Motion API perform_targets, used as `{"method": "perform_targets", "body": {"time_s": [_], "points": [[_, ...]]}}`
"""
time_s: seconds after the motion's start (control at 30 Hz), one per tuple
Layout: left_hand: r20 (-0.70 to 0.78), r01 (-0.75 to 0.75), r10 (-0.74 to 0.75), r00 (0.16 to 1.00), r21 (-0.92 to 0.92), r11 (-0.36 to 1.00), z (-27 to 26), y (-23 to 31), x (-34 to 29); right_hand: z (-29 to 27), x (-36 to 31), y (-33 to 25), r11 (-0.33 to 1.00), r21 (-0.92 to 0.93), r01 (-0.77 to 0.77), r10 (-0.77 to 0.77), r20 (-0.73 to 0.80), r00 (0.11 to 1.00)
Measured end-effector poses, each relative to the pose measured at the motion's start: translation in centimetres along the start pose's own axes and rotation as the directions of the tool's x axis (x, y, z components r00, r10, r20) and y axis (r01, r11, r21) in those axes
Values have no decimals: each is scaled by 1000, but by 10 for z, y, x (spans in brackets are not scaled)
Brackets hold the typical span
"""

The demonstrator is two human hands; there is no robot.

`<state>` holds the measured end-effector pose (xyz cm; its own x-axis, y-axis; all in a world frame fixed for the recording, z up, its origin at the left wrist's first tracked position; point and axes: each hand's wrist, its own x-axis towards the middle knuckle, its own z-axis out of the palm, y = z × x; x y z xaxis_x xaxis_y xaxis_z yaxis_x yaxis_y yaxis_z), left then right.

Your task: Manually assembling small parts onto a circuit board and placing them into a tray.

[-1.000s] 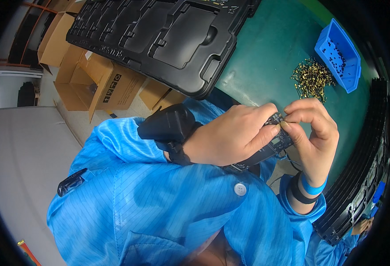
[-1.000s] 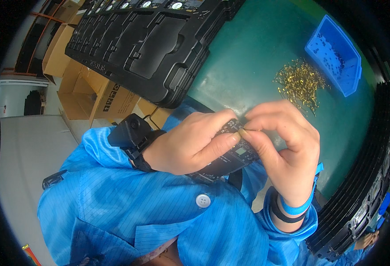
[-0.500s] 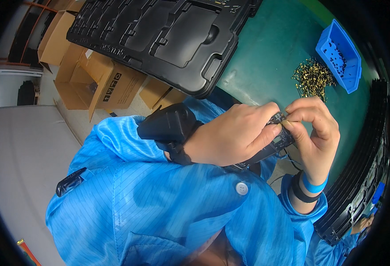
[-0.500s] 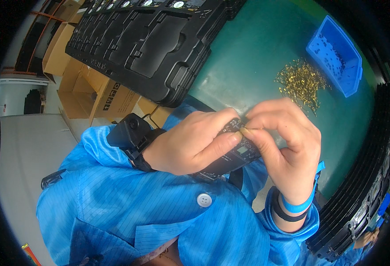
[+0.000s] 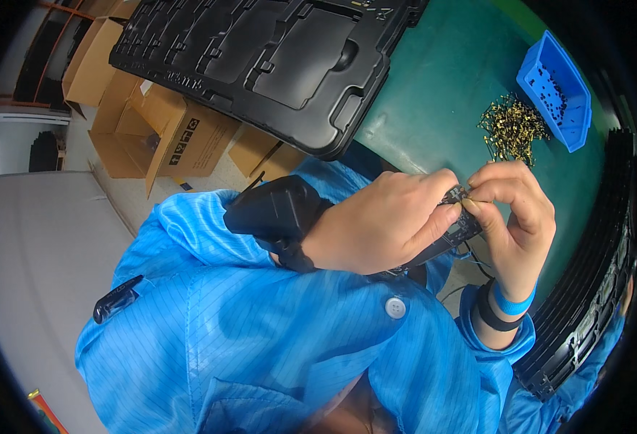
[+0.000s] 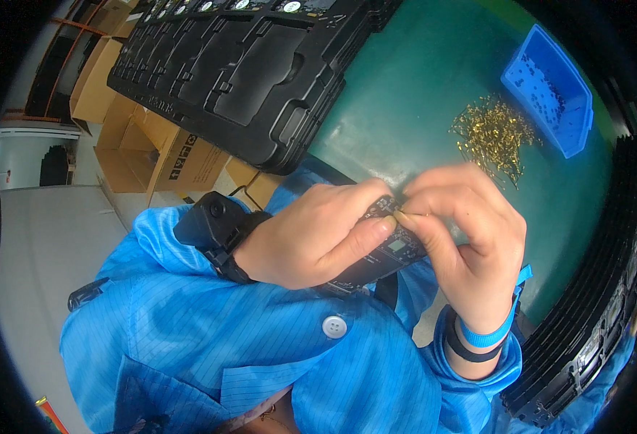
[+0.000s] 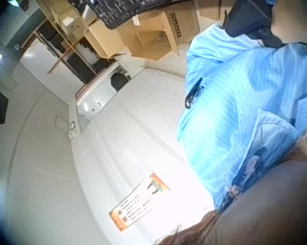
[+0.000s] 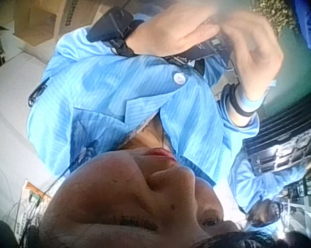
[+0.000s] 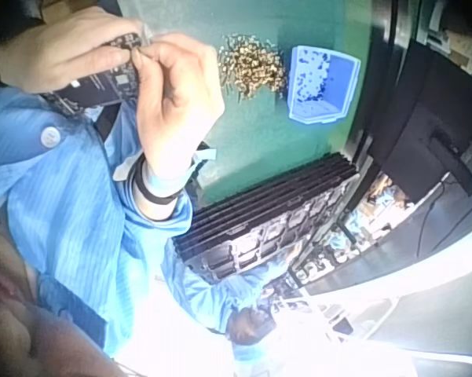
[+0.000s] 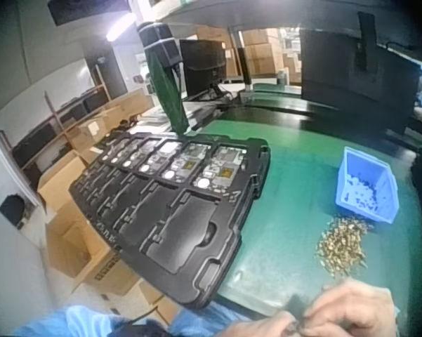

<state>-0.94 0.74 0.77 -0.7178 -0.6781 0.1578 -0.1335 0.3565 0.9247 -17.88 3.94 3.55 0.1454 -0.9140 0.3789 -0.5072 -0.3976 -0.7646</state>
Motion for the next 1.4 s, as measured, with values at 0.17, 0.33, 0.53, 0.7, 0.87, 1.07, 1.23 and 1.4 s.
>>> {"method": "perform_targets", "body": {"time_s": [0.17, 0.33, 0.53, 0.7, 0.87, 1.07, 1.23, 1.4], "points": [[13, 4, -4, 1000, 2, 1000, 0, 0, 0, 0, -1, 0, 1000, 6, 0, 0, -6, 1000], [42, 30, -31, 999, 6, 1000, -1, 2, 0, -2, 0, 2, 1000, 5, 17, -17, 14, 1000], [26, 20, -21, 999, 31, 999, -1, 2, 0, -3, 2, 1, 1000, -1, 19, -19, 37, 999], [6, -2, 2, 1000, 49, 999, -1, 3, 0, -3, 2, 1, 1000, -11, 25, -25, 33, 999], [22, 5, -5, 1000, 28, 1000, -1, 3, -1, -3, 1, 0, 999, -25, 42, -42, 32, 999], [9, -3, 2, 1000, 51, 999, 0, 3, -2, -2, 0, 1, 999, -18, 51, -50, 28, 998], [7, -11, 10, 1000, 63, 998, 0, 4, -2, -2, 0, 0, 998, -17, 62, -61, 29, 998], [-12, -19, 20, 1000, 82, 996, 2, 4, -3, -1, -2, -2, 999, -20, 44, -44, 28, 999]]}}
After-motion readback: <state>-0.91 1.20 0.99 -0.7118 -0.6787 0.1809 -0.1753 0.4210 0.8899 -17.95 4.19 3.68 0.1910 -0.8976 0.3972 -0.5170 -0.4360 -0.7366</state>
